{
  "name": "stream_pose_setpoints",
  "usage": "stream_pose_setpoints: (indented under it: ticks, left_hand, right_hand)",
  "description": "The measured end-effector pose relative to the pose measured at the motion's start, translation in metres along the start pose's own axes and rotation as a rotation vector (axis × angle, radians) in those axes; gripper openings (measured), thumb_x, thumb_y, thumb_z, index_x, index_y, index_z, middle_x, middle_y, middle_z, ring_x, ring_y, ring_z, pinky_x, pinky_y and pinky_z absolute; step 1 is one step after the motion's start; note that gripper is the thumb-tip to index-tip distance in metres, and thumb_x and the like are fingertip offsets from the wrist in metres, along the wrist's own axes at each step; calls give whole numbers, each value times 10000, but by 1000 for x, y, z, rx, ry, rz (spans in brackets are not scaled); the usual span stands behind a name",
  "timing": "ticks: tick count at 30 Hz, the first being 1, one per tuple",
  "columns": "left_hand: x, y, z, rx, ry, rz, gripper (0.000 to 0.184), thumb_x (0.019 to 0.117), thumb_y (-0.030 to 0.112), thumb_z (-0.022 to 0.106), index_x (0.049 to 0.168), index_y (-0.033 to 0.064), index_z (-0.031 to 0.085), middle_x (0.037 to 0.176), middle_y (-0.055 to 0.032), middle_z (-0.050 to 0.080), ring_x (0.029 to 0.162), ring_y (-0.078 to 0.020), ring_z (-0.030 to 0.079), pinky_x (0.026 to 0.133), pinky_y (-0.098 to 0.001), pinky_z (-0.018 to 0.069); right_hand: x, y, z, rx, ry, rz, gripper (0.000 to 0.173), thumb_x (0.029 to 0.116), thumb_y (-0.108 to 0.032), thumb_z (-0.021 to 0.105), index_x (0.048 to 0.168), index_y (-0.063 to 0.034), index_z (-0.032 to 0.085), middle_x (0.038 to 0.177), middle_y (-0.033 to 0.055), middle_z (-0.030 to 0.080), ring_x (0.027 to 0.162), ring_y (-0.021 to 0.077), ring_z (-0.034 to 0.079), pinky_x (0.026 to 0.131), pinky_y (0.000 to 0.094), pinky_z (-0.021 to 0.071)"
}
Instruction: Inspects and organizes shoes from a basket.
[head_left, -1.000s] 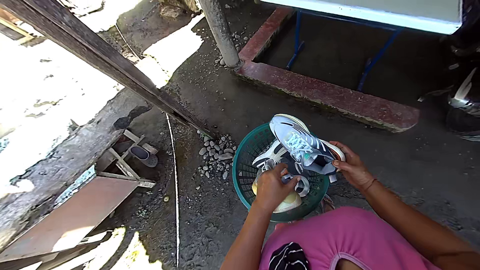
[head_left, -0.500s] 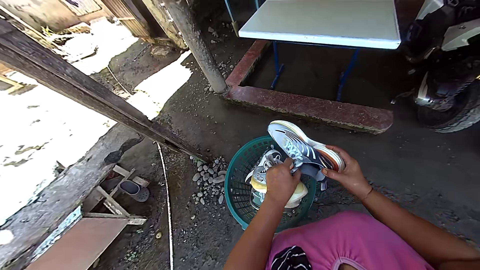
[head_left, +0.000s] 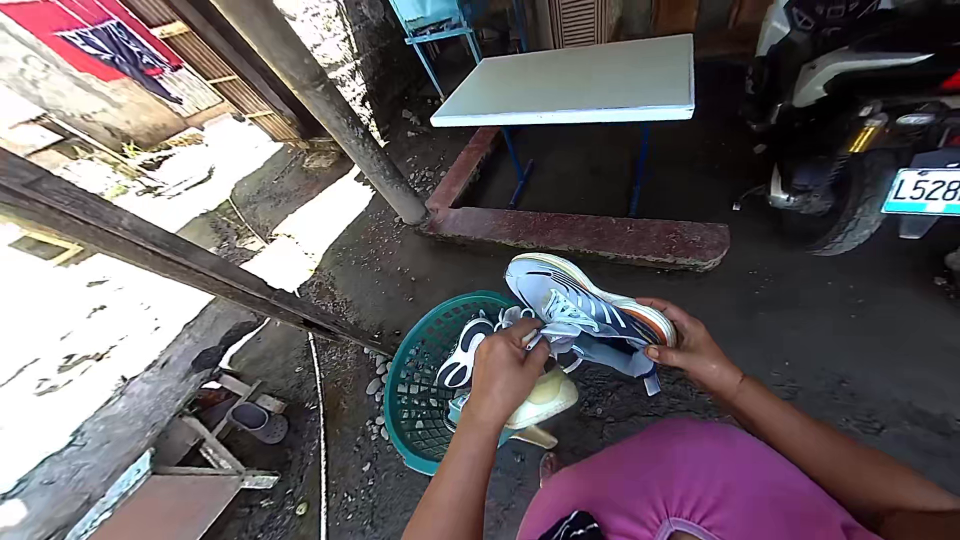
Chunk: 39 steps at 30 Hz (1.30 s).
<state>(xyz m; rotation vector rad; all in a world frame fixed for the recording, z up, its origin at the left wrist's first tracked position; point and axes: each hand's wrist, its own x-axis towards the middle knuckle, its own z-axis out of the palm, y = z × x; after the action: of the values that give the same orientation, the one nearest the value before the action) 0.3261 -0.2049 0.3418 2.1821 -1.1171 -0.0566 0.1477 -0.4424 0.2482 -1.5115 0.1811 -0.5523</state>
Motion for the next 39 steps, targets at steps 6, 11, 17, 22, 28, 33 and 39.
stream_pose_setpoints:
  ticks: [6,11,17,22,28,33,39]
  left_hand:
    - [9,98,27,-168,25,-13,156,924,210,620,949,113,739,747,71,658,643,20,575,611,-223,491]
    - [24,143,40,-139,-134,-207,148,969,235,648,912,119,720,660,59,590,603,-43,538,621,-302,466]
    - [12,171,50,-158,-167,-269,149,978,205,672,877,100,699,608,44,539,561,-63,496,593,-301,436]
    - [-13,174,46,-265,-157,-230,133,975,166,691,872,82,691,586,30,521,531,-63,470,561,-276,416]
    - [-58,168,20,-211,-144,-214,160,985,179,681,849,94,681,574,14,508,518,-92,468,541,-304,413]
    - [-100,139,-9,-251,-199,-193,203,934,295,765,956,102,710,724,16,627,646,-67,566,643,-297,490]
    - [-142,93,5,-394,-292,-237,464,869,338,820,1228,82,677,860,18,668,740,-49,612,739,-268,540]
  right_hand:
    - [-36,-13,-68,85,-98,-48,993,738,-469,890,1465,39,445,1556,167,417,1246,211,617,956,358,599]
    - [-68,-19,-83,-67,-82,-125,1160,604,-509,941,1490,44,436,1637,228,283,1425,254,464,1084,363,515]
    - [-113,-38,-87,-516,42,-382,1225,607,-778,821,1503,-22,465,1573,283,391,1455,351,420,1165,473,423]
    - [-137,-55,-73,-723,115,-269,1192,620,-598,903,1529,7,423,1484,227,534,1355,380,522,1138,539,417]
    - [-142,-82,-37,-767,87,-280,890,661,-375,922,1424,-78,572,1306,144,675,1227,301,628,1052,474,518]
    - [-153,-100,-25,-737,86,-370,709,668,-370,912,1269,-76,675,1204,118,710,1158,241,658,1010,435,543]
    - [-164,-131,-32,-736,167,-302,784,656,-380,915,1322,-83,630,1184,135,709,1096,244,680,954,472,562]
